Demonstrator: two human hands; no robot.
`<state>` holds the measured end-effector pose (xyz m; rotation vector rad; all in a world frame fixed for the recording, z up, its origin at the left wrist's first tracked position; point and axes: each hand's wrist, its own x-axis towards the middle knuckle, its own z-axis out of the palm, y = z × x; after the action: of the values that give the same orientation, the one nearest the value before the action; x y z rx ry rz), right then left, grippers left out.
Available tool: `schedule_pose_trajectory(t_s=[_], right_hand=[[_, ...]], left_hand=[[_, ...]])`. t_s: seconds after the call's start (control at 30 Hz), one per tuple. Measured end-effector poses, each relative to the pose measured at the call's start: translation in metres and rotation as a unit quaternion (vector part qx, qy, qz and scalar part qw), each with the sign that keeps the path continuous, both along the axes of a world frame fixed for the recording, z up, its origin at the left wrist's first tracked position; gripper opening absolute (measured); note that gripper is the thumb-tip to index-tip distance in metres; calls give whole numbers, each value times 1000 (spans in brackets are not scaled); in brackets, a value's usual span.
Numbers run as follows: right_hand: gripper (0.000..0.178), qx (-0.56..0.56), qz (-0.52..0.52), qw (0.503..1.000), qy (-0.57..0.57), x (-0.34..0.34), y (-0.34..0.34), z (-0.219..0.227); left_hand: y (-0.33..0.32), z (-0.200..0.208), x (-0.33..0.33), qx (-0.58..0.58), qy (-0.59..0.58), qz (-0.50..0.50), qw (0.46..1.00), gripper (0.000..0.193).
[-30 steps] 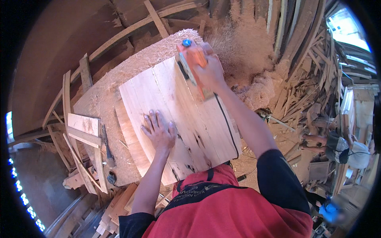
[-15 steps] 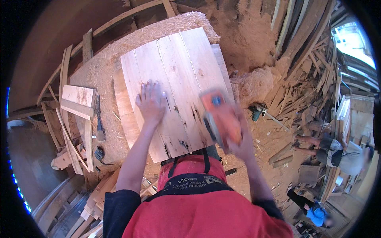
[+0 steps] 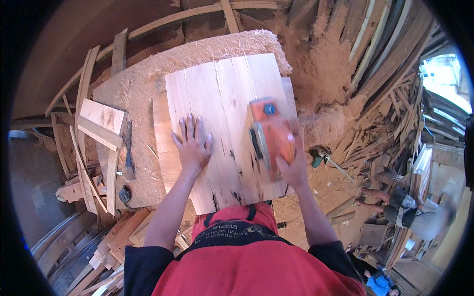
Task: The person sands a wooden panel using an electric sander, moving it across the surface multiple times, then uses a small piece of sandpaper to hand-sand specific spots.
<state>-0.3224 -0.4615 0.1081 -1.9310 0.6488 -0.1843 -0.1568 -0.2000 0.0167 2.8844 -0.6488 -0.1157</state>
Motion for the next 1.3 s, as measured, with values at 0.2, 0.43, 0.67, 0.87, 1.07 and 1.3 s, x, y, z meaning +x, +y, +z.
schedule_pose_trajectory(t_s=[0.2, 0.43, 0.67, 0.87, 1.07, 1.3], right_hand=[[31, -98, 2, 991, -91, 218, -33, -5], [41, -163, 5, 986, -33, 266, -79, -23], [67, -92, 53, 993, 50, -42, -17, -8], [29, 162, -96, 956, 227, -307, 56, -1], [19, 53, -127, 979, 148, -218, 56, 6], [27, 27, -57, 997, 39, -16, -6, -10]], left_hand=[[8, 3, -1, -6, -3, 19, 1000, 68], [-6, 4, 2, -40, -16, 16, 999, 66], [4, -4, 0, -30, -25, 20, 999, 66], [-1, -4, 0, -4, -9, 24, 1000, 67], [2, -5, 1, 13, -40, 10, 999, 68], [-2, 2, 1, 10, -7, 2, 1000, 69]])
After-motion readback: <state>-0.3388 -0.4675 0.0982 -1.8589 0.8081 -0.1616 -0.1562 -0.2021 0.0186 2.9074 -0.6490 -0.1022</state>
